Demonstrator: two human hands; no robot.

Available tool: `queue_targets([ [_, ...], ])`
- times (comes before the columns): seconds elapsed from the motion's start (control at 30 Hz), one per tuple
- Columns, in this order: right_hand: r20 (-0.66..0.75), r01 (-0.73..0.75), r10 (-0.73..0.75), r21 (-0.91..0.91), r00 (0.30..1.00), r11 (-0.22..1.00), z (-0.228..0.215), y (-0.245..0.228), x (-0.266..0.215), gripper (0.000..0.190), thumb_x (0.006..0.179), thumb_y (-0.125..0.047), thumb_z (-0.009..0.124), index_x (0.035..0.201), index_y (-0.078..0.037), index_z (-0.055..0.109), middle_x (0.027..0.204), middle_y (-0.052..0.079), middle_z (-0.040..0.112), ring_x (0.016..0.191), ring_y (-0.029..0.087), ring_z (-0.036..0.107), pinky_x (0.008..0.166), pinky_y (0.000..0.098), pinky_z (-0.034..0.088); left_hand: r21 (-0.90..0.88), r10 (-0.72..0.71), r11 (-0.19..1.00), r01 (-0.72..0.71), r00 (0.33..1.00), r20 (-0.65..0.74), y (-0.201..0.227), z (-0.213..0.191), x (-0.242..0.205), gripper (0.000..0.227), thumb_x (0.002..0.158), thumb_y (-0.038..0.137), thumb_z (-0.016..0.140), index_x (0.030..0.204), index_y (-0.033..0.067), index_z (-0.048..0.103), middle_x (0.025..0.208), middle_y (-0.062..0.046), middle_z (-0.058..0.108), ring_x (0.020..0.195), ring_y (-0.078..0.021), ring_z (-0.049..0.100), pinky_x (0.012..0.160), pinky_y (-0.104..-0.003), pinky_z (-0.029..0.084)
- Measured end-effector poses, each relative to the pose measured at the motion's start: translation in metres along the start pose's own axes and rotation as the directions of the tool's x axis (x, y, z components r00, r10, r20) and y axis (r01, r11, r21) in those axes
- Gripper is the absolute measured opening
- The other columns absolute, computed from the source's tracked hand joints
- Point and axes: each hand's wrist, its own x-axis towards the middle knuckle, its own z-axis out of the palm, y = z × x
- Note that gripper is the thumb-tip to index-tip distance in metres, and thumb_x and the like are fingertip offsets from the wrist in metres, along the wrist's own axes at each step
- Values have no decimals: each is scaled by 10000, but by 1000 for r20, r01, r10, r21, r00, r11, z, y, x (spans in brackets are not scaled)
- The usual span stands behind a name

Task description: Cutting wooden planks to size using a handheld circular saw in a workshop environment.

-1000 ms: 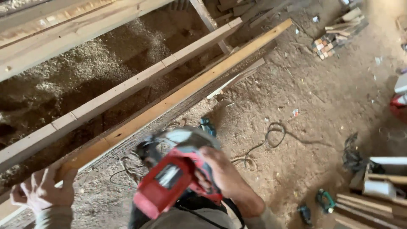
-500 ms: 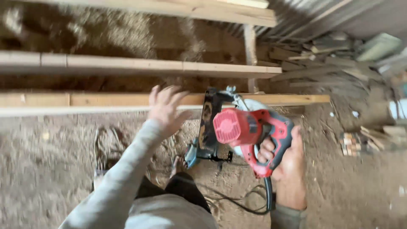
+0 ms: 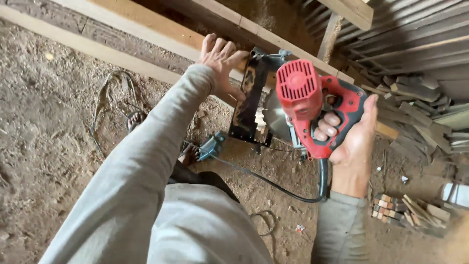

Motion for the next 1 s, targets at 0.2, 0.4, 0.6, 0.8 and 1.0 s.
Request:
queue_targets([
  [0.2,9,11,-11,-76,1000,997,-6,-5,0,746,821,-802,552,1182,-173,722,623,-32,434,481,113,402,487,280,363,3,53,999,-54,969,-239,-7,18,10,1383,568,1081,654,1658,278,369,1560,-199,457,1459,-419,371,1241,-718,72],
  [0.4,88,-8,9,-6,996,1000,6,-2,-4,668,887,-778,507,965,-124,620,638,-26,455,496,120,422,484,276,348,21,22,1000,-18,974,-224,-11,21,17,1368,570,1096,634,1660,311,375,1648,-193,421,1496,-447,346,1253,-672,61],
  [0.6,-32,8,-9,-31,999,999,6,-4,-4,631,793,-776,579,931,-169,681,611,-26,439,478,130,418,482,283,345,34,51,998,-43,958,-281,-11,27,21,1330,600,1106,619,1635,293,428,1546,-207,475,1419,-444,397,1210,-728,126],
  [0.8,89,-14,19,-55,996,998,3,-10,-1,643,789,-715,661,1016,-113,660,635,-43,481,513,118,461,518,284,383,-30,70,996,-87,927,-368,-13,29,20,1256,622,1046,703,1583,254,537,1432,-182,518,1321,-409,419,1184,-711,146],
  [1.0,56,9,-5,-77,998,997,3,-10,1,623,788,-741,610,949,-139,646,629,-51,465,502,114,440,510,278,369,13,92,995,-95,909,-406,-15,31,25,1275,624,1084,693,1579,251,546,1377,-180,561,1276,-405,467,1180,-681,152],
])
